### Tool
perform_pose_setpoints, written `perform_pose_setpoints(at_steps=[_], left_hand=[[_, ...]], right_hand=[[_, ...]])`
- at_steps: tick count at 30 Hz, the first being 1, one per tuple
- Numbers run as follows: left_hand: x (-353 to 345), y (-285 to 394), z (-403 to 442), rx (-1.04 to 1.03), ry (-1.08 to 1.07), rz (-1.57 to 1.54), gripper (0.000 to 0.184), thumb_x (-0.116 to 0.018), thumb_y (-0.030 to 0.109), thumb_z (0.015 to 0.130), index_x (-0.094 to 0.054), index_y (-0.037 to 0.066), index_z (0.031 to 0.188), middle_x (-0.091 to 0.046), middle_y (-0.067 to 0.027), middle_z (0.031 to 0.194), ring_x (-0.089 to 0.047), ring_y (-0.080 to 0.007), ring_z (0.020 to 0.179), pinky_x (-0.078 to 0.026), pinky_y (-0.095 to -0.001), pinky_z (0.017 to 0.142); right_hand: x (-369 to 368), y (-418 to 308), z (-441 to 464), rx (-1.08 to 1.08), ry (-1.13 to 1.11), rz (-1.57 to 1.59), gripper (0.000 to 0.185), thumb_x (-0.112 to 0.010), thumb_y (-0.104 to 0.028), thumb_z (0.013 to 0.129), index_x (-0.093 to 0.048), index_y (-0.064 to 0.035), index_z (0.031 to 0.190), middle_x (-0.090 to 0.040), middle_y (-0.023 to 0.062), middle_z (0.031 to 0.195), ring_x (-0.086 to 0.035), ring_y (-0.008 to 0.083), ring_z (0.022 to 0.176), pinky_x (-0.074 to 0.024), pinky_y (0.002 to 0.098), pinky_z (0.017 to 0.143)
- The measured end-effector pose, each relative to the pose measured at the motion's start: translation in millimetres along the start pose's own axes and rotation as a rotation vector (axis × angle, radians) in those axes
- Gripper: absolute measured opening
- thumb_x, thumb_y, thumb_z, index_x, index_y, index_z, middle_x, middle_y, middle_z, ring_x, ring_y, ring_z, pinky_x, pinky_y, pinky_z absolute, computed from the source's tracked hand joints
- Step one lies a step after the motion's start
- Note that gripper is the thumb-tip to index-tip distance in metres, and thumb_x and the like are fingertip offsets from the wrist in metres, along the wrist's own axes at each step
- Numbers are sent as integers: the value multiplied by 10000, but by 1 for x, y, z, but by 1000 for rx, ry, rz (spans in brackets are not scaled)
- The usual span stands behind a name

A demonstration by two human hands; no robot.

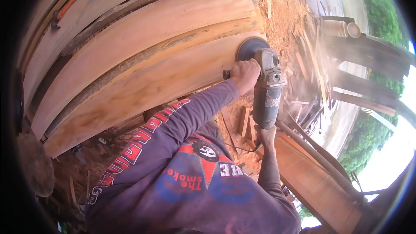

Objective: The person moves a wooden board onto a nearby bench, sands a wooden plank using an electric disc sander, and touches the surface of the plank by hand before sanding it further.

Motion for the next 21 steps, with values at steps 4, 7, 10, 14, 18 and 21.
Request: perform_pose_setpoints(at_steps=[4, 7, 10, 14, 18, 21], left_hand=[[3, 4, 51, -47, 87, 2, 113, -688, 98, 809, -662, 7, 870, -748, -149, 789, -765, -254, 742, -596, -343, 614], [7, -2, 56, -67, 69, 25, 88, -683, 91, 807, -672, 15, 849, -749, -159, 788, -764, -252, 738, -598, -359, 620], [21, -19, 27, -55, 39, 30, 112, -700, 103, 811, -659, 14, 865, -743, -157, 779, -764, -252, 743, -602, -363, 629], [50, -55, -39, 66, -25, 30, 257, -751, 146, 788, -592, -1, 928, -725, -163, 805, -757, -293, 764, -607, -389, 654], [61, -87, -111, 287, -113, 30, 338, -758, 165, 775, -565, -1, 998, -717, -189, 875, -743, -343, 797, -601, -437, 694], [72, -99, -153, 362, -126, 44, 303, -728, 144, 794, -545, 14, 997, -712, -164, 898, -743, -307, 810, -606, -416, 713]], right_hand=[[6, -18, 27, -43, 60, 13, 144, -733, -106, 693, -692, 28, 724, -650, 72, 629, -608, 169, 567, -459, 352, 547], [3, -33, 29, 17, 89, 45, 148, -735, -106, 693, -685, 29, 728, -643, 66, 636, -593, 161, 567, -452, 354, 545], [-8, -47, 10, 27, 29, 0, 157, -744, -117, 704, -679, 24, 731, -630, 46, 652, -578, 145, 591, -453, 349, 562], [-32, -39, -14, 54, -105, 43, 230, -765, -124, 741, -703, 69, 849, -707, 72, 780, -655, 136, 713, -521, 338, 652], [-61, -11, -26, 286, -212, -102, 266, -794, -167, 795, -729, 49, 936, -775, 130, 905, -741, 163, 890, -566, 337, 746], [-66, -3, -22, 331, -332, -97, 344, -804, -167, 801, -717, 33, 1067, -765, 210, 1014, -743, 233, 1025, -579, 356, 827]])
Point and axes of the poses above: each hand's wrist, its own z-axis towards the middle knuckle, its own x-axis out of the back of the hand, y = z × x, the point moved 3 cm from there along z, towards the middle knuckle
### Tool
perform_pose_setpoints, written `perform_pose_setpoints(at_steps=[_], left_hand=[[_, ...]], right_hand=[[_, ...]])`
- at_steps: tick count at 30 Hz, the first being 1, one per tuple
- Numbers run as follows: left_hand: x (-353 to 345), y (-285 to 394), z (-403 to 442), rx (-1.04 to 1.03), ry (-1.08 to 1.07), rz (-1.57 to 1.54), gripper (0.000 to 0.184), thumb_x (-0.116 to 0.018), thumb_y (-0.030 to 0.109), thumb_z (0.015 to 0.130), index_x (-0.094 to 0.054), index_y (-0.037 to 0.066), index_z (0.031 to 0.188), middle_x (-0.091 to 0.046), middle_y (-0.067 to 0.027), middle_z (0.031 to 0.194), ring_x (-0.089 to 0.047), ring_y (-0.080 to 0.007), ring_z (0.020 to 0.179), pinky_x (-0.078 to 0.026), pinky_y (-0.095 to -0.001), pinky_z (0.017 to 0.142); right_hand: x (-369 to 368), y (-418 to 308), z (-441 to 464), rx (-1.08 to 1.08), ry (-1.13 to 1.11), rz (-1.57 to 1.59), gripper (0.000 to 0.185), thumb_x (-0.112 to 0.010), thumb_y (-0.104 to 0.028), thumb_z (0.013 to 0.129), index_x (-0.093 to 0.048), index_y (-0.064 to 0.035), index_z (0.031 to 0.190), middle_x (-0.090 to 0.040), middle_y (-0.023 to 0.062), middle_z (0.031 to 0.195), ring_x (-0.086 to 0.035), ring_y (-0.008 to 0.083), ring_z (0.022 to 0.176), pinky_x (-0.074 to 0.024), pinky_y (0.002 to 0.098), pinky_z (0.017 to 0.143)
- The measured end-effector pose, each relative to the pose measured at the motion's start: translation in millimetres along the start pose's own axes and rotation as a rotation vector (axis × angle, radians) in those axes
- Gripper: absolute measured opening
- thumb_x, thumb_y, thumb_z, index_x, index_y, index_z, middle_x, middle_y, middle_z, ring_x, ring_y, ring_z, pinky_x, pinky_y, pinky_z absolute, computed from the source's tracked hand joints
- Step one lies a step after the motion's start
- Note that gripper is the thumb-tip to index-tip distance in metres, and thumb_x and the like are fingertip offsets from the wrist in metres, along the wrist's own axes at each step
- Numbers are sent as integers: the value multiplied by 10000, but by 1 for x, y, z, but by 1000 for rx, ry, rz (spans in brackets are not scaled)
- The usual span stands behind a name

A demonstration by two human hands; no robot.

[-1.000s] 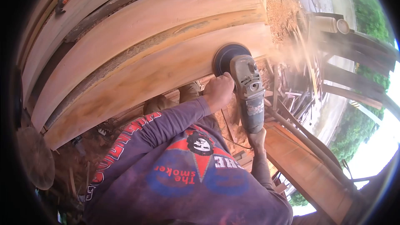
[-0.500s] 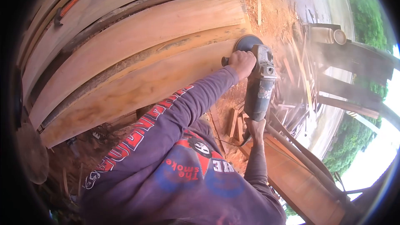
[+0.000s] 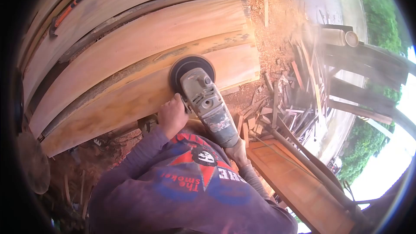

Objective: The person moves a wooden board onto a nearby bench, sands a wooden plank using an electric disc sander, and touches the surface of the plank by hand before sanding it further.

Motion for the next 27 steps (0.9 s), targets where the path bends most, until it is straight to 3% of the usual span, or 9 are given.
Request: perform_pose_setpoints(at_steps=[3, 5, 6, 9, 11, 17, 19, 22, 27], left_hand=[[1, -6, -8, 163, 12, -80, 408, -768, 163, 752, -532, -3, 1040, -713, -202, 911, -728, -375, 856, -586, -461, 756], [8, 7, 13, 125, 10, -67, 403, -773, 167, 753, -534, -3, 1030, -716, -207, 919, -727, -372, 853, -587, -460, 740], [6, 19, 26, 66, 28, 9, 410, -800, 184, 749, -533, 18, 1013, -706, -155, 900, -742, -299, 824, -606, -400, 721], [1, 56, 61, -46, 28, 9, 382, -802, 212, 768, -565, 2, 981, -718, -159, 875, -753, -274, 795, -611, -369, 683], [-10, 76, 81, -79, 71, -50, 332, -777, 143, 751, -572, -17, 957, -725, -205, 854, -757, -314, 790, -615, -405, 686], [-14, 115, 125, -201, 96, -98, 314, -792, 161, 759, -596, -16, 928, -731, -178, 809, -761, -287, 766, -612, -378, 646], [-15, 126, 136, -257, 149, -103, 327, -800, 176, 760, -608, -16, 943, -741, -164, 817, -763, -279, 763, -610, -364, 640], [-30, 149, 156, -302, 130, -74, 200, -748, 134, 778, -661, 1, 900, -751, -146, 823, -768, -234, 774, -600, -339, 636], [-51, 162, 133, -455, 162, 14, 148, -700, 112, 816, -671, -1, 906, -745, -129, 767, -764, -240, 743, -577, -350, 594]], right_hand=[[-1, 15, 8, -40, 47, 350, 382, -807, -179, 805, -700, 45, 1096, -758, 229, 1014, -741, 243, 1035, -579, 365, 823], [24, -19, 18, -38, 41, 80, 370, -805, -181, 805, -705, 45, 1081, -761, 221, 1008, -741, 243, 1030, -575, 362, 819], [39, -36, 22, -55, 63, -7, 366, -802, -183, 806, -707, 46, 1075, -764, 211, 1002, -743, 239, 1016, -572, 360, 816], [67, -26, 31, -51, 105, -42, 362, -793, -188, 809, -711, 56, 1063, -774, 183, 988, -750, 228, 973, -565, 356, 814], [82, -7, 36, -109, 148, -43, 362, -802, -182, 789, -715, 67, 1038, -773, 180, 990, -744, 215, 965, -561, 354, 812], [106, -9, 45, -289, 197, 36, 351, -783, -128, 735, -726, 78, 1013, -750, 125, 935, -697, 172, 868, -546, 342, 774], [101, -24, 43, -220, 207, 84, 255, -770, -116, 725, -732, 60, 906, -727, 87, 830, -681, 166, 774, -531, 337, 684], [90, -20, 36, -355, 284, 101, 144, -746, -102, 716, -665, 16, 697, -617, 22, 627, -577, 130, 575, -437, 338, 532], [52, -8, -5, -363, 353, 115, 126, -738, -88, 697, -674, 19, 707, -627, 32, 643, -586, 129, 596, -449, 329, 552]])
Point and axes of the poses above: each hand's wrist, its own z-axis towards the middle knuckle, its own x-axis out of the back of the hand, y = z × x, the point moved 3 cm from there along z, towards the middle knuckle
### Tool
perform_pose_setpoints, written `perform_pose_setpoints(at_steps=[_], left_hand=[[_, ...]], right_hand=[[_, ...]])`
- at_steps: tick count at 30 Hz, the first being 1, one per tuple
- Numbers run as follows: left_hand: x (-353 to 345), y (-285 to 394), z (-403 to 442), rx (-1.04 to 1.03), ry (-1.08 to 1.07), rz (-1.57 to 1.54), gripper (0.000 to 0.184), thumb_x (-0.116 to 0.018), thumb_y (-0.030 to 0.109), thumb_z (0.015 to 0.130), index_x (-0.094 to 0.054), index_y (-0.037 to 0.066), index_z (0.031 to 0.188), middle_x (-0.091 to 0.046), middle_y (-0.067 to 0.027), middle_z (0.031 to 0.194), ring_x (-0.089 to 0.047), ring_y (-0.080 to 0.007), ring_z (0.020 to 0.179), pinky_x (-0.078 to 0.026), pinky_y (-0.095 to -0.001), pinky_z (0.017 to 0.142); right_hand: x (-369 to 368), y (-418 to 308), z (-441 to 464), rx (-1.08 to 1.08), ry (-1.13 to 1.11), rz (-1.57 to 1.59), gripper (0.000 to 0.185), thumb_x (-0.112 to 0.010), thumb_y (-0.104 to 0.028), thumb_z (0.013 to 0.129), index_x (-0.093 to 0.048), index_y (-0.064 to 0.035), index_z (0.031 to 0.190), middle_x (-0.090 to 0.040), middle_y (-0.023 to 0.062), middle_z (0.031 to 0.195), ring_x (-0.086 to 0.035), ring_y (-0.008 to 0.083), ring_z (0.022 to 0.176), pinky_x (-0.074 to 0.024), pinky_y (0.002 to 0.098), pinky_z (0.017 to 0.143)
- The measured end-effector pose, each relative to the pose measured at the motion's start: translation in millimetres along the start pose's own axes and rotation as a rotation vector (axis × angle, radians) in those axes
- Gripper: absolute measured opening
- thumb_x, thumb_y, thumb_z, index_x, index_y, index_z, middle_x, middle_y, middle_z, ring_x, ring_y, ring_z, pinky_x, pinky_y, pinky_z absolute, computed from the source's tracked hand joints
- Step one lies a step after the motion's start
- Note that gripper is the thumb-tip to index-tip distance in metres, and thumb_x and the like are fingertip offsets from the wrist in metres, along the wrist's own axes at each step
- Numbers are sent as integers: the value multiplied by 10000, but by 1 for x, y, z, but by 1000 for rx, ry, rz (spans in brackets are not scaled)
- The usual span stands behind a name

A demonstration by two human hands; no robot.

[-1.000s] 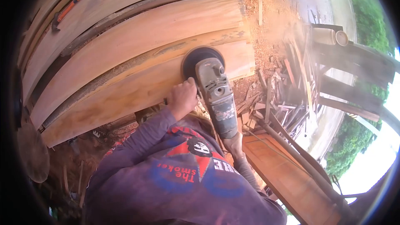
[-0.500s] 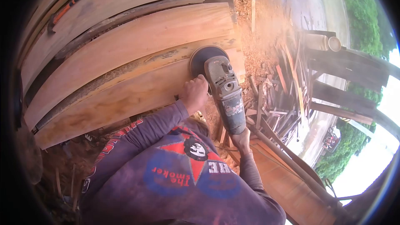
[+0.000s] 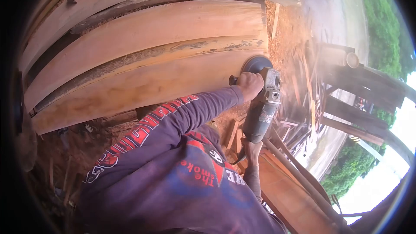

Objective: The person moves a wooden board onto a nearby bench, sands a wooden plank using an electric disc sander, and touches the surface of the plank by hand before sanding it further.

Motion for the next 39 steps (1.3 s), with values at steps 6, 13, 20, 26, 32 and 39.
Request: perform_pose_setpoints(at_steps=[6, 13, 20, 26, 32, 39], left_hand=[[35, -52, -118, -7, 40, 45, 112, -675, 123, 800, -612, 33, 820, -696, -115, 692, -733, -219, 641, -564, -334, 532], [103, -134, -285, 306, -21, 26, 350, -802, 224, 730, -586, 20, 915, -709, -132, 799, -740, -227, 714, -591, -333, 599], [168, -221, -453, 630, 87, -175, 346, -753, 141, 733, -549, -23, 960, -713, -213, 830, -739, -346, 737, -602, -454, 656], [206, -289, -584, 913, 230, -169, 380, -712, 143, 744, -553, -26, 1044, -704, -251, 874, -702, -440, 829, -570, -529, 728], [230, -326, -654, 1100, 361, -114, 389, -767, 197, 749, -571, 3, 1023, -706, -268, 903, -699, -452, 890, -557, -541, 772], [229, -313, -588, 994, 208, -38, 423, -813, 224, 739, -579, -7, 1005, -726, -237, 929, -723, -412, 892, -587, -492, 807]], right_hand=[[-54, 13, -61, 100, -56, 34, 147, -742, -92, 717, -700, 35, 775, -670, 58, 721, -626, 137, 677, -483, 330, 603], [-126, -17, -133, 262, -266, -40, 209, -766, -131, 756, -726, 49, 854, -725, 97, 817, -683, 155, 792, -524, 340, 667], [-212, -84, -214, 458, -478, -269, 305, -798, -190, 801, -748, 70, 952, -781, 151, 940, -743, 192, 937, -568, 357, 749], [-304, -109, -244, 664, -618, -368, 385, -812, -248, 792, -731, 61, 1007, -743, 271, 953, -751, 299, 990, -578, 388, 771], [-354, -173, -301, 797, -728, -527, 542, -820, -367, 769, -695, 34, 1112, -742, 242, 1007, -723, 394, 1011, -577, 425, 825], [-326, -141, -283, 746, -587, -409, 593, -830, -363, 753, -682, 22, 1179, -737, 251, 1053, -711, 401, 1050, -572, 430, 859]])
Point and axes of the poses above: each hand's wrist, its own z-axis towards the middle knuckle, its own x-axis out of the back of the hand, y = z × x, the point moved 3 cm from there along z, towards the middle knuckle
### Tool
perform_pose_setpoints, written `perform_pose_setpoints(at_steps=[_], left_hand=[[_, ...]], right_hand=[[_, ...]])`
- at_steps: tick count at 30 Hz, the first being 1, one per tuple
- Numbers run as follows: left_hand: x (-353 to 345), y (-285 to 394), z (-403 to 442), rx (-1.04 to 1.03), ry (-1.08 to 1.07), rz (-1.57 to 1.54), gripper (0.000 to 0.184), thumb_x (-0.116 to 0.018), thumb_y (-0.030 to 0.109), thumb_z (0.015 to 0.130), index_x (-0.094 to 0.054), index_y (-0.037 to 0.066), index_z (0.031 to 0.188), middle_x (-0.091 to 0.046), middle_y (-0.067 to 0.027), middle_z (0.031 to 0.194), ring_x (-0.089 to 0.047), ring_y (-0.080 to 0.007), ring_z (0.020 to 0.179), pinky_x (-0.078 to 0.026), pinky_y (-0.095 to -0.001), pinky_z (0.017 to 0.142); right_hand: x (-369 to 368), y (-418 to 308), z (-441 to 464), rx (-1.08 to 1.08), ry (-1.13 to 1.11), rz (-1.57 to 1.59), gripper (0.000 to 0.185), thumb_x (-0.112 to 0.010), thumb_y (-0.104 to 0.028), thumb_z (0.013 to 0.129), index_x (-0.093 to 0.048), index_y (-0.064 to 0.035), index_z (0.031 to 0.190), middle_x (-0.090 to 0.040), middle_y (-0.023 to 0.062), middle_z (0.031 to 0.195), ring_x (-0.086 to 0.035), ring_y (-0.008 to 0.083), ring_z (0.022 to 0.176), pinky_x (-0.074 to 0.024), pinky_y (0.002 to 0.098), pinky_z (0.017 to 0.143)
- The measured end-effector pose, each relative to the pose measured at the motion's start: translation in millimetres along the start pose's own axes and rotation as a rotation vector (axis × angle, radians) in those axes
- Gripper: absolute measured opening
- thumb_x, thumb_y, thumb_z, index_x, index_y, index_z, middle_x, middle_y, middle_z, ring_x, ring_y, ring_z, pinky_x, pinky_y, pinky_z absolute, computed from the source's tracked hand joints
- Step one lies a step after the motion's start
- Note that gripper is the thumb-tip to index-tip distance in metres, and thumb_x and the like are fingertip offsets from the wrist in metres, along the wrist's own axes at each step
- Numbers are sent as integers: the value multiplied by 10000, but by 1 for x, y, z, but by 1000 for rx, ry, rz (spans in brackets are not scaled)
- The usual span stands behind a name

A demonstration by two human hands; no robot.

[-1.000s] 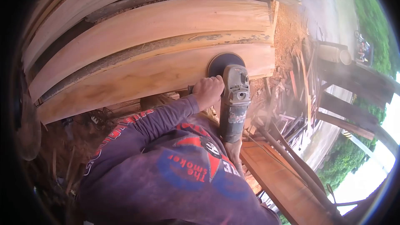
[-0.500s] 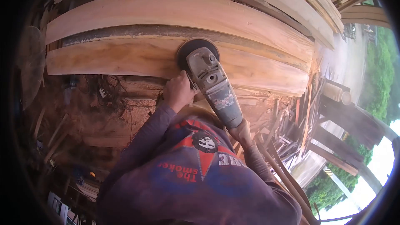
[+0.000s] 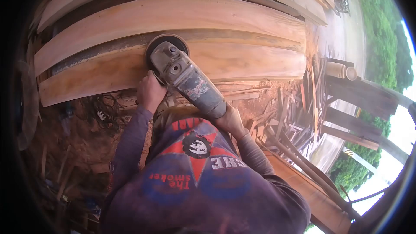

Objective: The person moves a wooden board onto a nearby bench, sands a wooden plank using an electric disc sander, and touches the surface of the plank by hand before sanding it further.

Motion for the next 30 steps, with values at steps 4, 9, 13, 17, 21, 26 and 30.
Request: perform_pose_setpoints(at_steps=[4, 9, 13, 17, 21, 26, 30], left_hand=[[-34, 86, 2, -136, -157, -21, 381, -786, 196, 769, -585, -18, 1013, -733, -225, 920, -745, -365, 866, -608, -445, 788], [-82, 179, 1, -302, -222, -31, 371, -801, 197, 765, -587, -11, 985, -733, -203, 888, -759, -319, 815, -622, -406, 712], [-111, 249, 6, -345, -249, -116, 340, -767, 137, 751, -572, -30, 973, -725, -230, 860, -744, -376, 817, -609, -450, 720], [-141, 302, 5, -439, -321, -92, 316, -747, 134, 761, -574, -38, 960, -723, -237, 878, -747, -368, 828, -614, -445, 736], [-174, 347, 7, -455, -358, -115, 306, -734, 119, 767, -577, -49, 970, -727, -226, 857, -750, -369, 843, -619, -429, 731], [-201, 433, 12, -523, -314, -82, 308, -750, 126, 776, -580, -55, 958, -730, -222, 847, -754, -364, 821, -623, -412, 713], [-226, 479, 17, -609, -284, -43, 249, -719, 122, 793, -599, -45, 935, -735, -208, 838, -765, -300, 771, -626, -370, 660]], right_hand=[[43, 63, -33, -168, 181, 116, 451, -815, -233, 778, -708, 56, 1106, -753, 241, 1034, -737, 298, 1042, -573, 385, 836], [99, 123, -67, -310, 242, 78, 414, -806, -206, 792, -713, 90, 1065, -769, 210, 998, -742, 233, 1003, -569, 368, 818], [143, 178, -76, -331, 312, 119, 428, -816, -216, 791, -713, 102, 1057, -770, 209, 990, -742, 223, 987, -569, 368, 811], [172, 227, -86, -413, 331, 174, 466, -838, -235, 785, -707, 110, 1070, -768, 206, 1010, -736, 214, 993, -568, 366, 821], [207, 260, -90, -408, 371, 201, 495, -847, -234, 780, -698, 91, 1123, -763, 190, 1059, -723, 205, 1028, -560, 358, 856], [266, 294, -88, -415, 377, 222, 484, -838, -213, 780, -700, 81, 1137, -763, 178, 1057, -721, 199, 1013, -557, 355, 857], [297, 301, -85, -475, 397, 236, 458, -837, -204, 773, -708, 97, 1093, -764, 175, 1018, -724, 199, 974, -559, 357, 830]])
Point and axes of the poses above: each hand's wrist, its own z-axis towards the middle knuckle, its own x-axis out of the back of the hand, y = z × x, the point moved 3 cm from there along z, towards the middle knuckle
